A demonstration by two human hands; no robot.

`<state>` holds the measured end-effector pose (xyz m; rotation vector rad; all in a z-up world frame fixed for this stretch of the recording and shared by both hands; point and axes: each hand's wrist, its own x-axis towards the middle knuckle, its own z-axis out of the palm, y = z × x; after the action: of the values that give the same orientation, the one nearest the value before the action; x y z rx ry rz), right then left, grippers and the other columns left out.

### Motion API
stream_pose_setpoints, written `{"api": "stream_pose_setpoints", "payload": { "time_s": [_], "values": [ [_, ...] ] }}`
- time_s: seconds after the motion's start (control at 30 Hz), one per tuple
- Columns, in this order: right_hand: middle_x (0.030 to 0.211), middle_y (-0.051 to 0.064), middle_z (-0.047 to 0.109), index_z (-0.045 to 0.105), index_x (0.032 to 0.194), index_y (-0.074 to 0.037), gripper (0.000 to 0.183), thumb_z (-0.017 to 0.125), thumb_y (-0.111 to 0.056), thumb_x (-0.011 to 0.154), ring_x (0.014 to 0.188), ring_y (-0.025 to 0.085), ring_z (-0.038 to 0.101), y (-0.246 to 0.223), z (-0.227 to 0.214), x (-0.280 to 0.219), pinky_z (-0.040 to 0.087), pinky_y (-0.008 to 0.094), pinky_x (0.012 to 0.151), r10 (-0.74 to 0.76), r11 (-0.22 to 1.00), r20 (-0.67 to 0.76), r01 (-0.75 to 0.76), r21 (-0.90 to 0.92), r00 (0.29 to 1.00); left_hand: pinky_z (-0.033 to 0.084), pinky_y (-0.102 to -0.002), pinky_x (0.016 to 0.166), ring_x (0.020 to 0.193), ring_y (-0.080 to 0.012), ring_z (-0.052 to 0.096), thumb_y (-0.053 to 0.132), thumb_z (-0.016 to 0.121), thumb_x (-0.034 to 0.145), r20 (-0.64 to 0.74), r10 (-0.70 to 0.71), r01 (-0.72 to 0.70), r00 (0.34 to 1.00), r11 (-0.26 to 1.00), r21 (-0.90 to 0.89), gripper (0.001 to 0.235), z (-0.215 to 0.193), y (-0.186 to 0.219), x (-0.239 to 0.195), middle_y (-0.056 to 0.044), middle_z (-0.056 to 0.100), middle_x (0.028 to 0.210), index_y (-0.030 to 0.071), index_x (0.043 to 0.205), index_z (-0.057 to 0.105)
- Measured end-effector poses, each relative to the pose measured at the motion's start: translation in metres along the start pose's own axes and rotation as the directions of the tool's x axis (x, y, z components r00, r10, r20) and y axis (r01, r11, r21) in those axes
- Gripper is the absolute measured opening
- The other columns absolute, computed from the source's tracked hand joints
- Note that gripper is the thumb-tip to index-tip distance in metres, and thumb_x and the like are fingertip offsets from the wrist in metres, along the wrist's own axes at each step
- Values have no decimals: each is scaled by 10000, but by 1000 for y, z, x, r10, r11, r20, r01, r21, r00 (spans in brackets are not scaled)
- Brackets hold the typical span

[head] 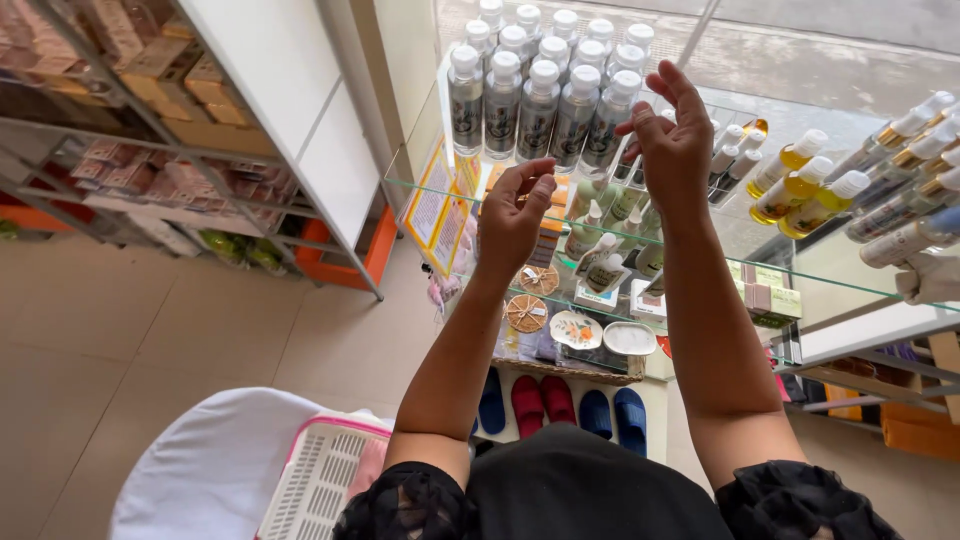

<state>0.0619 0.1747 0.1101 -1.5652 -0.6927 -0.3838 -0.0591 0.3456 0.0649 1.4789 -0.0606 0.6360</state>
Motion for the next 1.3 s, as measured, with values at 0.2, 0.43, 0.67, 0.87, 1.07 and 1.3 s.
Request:
{"api": "stream_pose_setpoints", "payload": {
  "time_s": [0.2, 0.43, 0.67, 0.87, 1.07, 1.3],
  "values": [
    [1472, 350, 455, 308, 1512, 89, 593, 650, -9, 1037, 856, 231, 745, 21, -6, 9, 576, 196, 523, 81, 991, 69, -74, -109, 994, 578, -278, 764, 934, -167, 695, 208, 599, 964, 84, -9, 16, 996, 995, -94, 330, 19, -15, 20, -100, 726, 1064, 33, 1234, 673],
    [1173, 249, 599, 472, 1404, 117, 498, 739, -8, 1003, 634, 128, 558, 21, -4, 21, 502, 219, 470, -193, 898, 50, 197, -393, 980, 586, -271, 773, 967, -152, 686, 165, 611, 991, 99, -6, 22, 995, 988, -155, 311, 25, -29, 22, -92, 716, 1132, 38, 1271, 660],
    [1088, 210, 657, 641, 1248, 144, 362, 790, -4, 953, 600, 126, 561, 11, 0, 27, 504, 222, 489, -303, 843, 133, 330, -425, 944, 603, -280, 764, 932, -139, 701, 194, 617, 989, 26, -10, 13, 1000, 992, -122, 316, 33, -16, 17, -76, 727, 1066, 60, 1273, 658],
    [1127, 230, 632, 615, 1278, 135, 365, 760, 56, 954, 658, 174, 628, 2, -3, 17, 561, 239, 524, -308, 878, 140, 337, -339, 941, 590, -270, 765, 934, -129, 693, 173, 623, 986, -17, -3, 2, 1000, 993, -114, 305, 35, -18, 13, -61, 718, 1095, 65, 1269, 661],
    [1149, 235, 630, 597, 1300, 147, 344, 724, 79, 988, 605, 142, 555, -21, -5, 2, 507, 215, 497, -319, 897, 148, 349, -273, 936, 601, -274, 799, 959, -153, 679, 160, 655, 966, -41, 59, -60, 997, 998, -22, 340, 36, -11, 7, -79, 685, 1188, 79, 1296, 641],
    [1191, 212, 618, 592, 1319, 110, 343, 710, 98, 997, 623, 138, 569, -41, 7, -9, 498, 223, 520, -271, 937, 213, 308, -165, 939, 473, -466, 1119, 1326, -334, 569, 183, 865, 789, 71, 230, -234, 971, 833, 501, 733, 13, -11, -6, -139, 612, 1446, 115, 1437, 529]
  ]
}}
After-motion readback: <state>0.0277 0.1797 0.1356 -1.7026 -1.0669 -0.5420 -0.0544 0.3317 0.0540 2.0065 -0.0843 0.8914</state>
